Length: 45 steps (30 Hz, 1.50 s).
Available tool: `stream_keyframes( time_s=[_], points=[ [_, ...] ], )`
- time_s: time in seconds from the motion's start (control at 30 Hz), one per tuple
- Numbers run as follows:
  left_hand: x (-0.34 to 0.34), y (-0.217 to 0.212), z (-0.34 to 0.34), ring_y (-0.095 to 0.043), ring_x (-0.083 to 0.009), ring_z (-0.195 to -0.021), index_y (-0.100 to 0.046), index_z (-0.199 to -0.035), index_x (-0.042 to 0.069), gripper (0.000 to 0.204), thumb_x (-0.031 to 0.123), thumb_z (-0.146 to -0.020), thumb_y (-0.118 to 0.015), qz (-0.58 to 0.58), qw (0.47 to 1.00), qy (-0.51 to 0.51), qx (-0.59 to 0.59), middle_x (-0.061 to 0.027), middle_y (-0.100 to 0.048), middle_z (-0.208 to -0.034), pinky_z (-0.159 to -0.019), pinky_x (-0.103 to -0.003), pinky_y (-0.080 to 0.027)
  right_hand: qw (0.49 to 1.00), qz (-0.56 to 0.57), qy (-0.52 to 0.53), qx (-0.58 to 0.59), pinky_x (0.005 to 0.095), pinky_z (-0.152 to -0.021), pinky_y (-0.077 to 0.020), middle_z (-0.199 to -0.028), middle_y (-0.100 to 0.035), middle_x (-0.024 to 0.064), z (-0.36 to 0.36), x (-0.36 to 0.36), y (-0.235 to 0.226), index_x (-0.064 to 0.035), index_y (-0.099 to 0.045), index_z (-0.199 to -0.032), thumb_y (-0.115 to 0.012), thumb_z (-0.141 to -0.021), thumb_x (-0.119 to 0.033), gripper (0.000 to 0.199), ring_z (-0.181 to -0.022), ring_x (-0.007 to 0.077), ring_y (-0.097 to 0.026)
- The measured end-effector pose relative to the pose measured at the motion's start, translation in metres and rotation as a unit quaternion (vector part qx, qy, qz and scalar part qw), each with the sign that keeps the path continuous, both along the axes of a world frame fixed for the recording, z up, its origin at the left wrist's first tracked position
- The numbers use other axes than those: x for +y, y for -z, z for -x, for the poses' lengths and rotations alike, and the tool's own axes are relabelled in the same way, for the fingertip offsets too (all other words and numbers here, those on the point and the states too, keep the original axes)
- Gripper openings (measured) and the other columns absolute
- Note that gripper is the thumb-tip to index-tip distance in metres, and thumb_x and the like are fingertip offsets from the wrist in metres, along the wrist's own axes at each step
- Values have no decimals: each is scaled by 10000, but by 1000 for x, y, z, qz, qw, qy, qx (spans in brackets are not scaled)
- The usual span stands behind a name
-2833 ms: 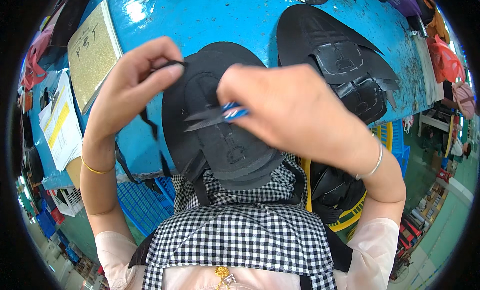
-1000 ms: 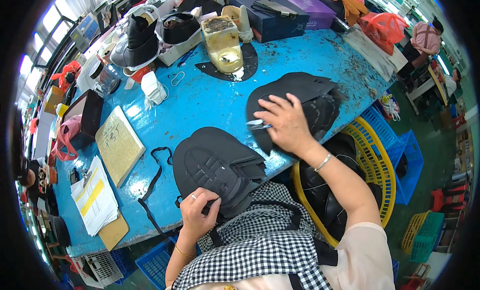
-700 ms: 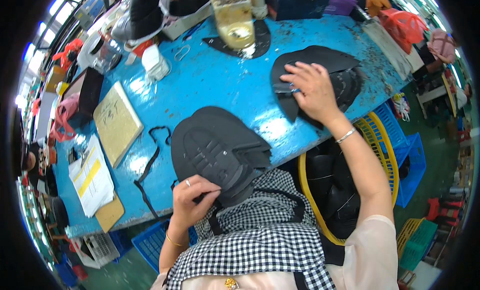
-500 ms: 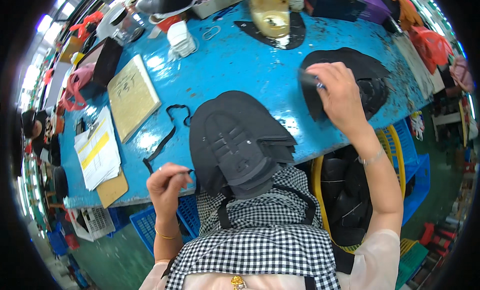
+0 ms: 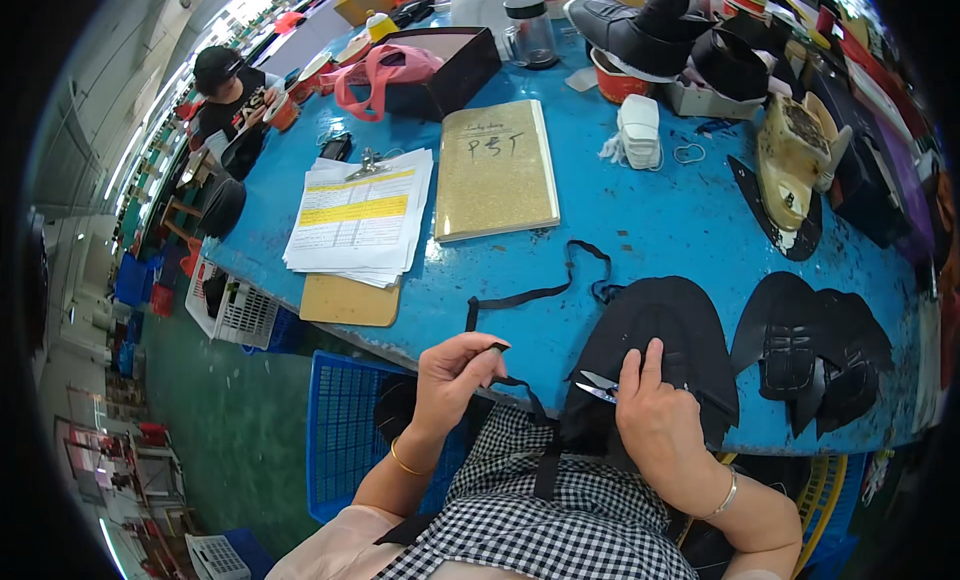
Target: The person trims excess material and loose threads from shoe upper components using small snips or clippers.
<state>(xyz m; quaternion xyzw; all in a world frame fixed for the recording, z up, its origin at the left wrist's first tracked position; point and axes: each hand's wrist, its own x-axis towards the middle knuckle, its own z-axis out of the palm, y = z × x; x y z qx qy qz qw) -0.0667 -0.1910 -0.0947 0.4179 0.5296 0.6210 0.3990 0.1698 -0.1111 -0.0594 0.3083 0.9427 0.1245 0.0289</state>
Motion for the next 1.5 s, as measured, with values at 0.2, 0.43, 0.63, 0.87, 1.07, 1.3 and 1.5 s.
stream_keyframes(
  time_s=[0.2,0.43,0.63,0.87,1.07,1.3,1.5],
  points=[
    [6,-7,18,-493,-25,-623,-694,-1033,6,155,14,-922,-586,17,999,-34,0,-29,-673,-782,-550,-173,-383,988,81,34,125,315,-520,-512,-1084,-665,242,-9,19,0,29,-559,-1069,-632,-814,-84,289,-564,214,-629],
    [25,-44,79,-376,-17,-602,-588,-1010,68,82,57,-929,-586,6,978,-145,151,-7,-663,-770,-552,-182,-292,536,426,347,641,220,-514,-449,-699,-607,-18,-97,62,-34,-73,-607,-972,-577,-948,-185,119,-601,89,-598],
    [77,-79,115,-391,-37,-615,-557,-976,45,58,88,-951,-586,-80,988,-28,127,-6,-609,-805,-570,-186,-312,385,284,365,799,198,-552,-480,-865,-655,-7,-197,65,-6,-73,-618,-1028,-585,-963,-202,148,-644,52,-600],
    [145,-106,-5,-460,-46,-624,-611,-737,19,53,11,-747,-663,29,937,239,252,31,-526,-689,-542,-208,-319,532,132,365,753,191,-433,-288,-757,-554,-15,-243,62,-12,-22,-519,-1231,-476,-1027,-213,283,-495,5,-346],
    [181,-80,-59,-614,-124,-640,-708,-778,38,108,114,-743,-775,81,755,571,312,-37,-683,-734,-589,-258,-466,599,333,335,647,180,-462,-257,-687,-418,-39,-169,48,-24,-35,-468,-1253,-435,-1036,-198,273,-542,22,-348],
    [189,-54,-78,-648,-189,-643,-733,-800,49,100,121,-734,-754,50,705,611,357,-63,-701,-730,-615,-299,-492,685,456,267,502,231,-565,-417,-719,-537,2,-117,50,-23,-19,-475,-1123,-525,-967,-51,167,-620,64,-512],
    [187,-51,-80,-633,-200,-616,-730,-782,48,86,110,-723,-731,63,696,596,395,-75,-684,-700,-606,-304,-493,864,406,56,294,315,-582,-490,-724,-602,59,-94,63,-27,-65,-575,-894,-686,-807,-63,141,-656,240,-636]
  ],
)
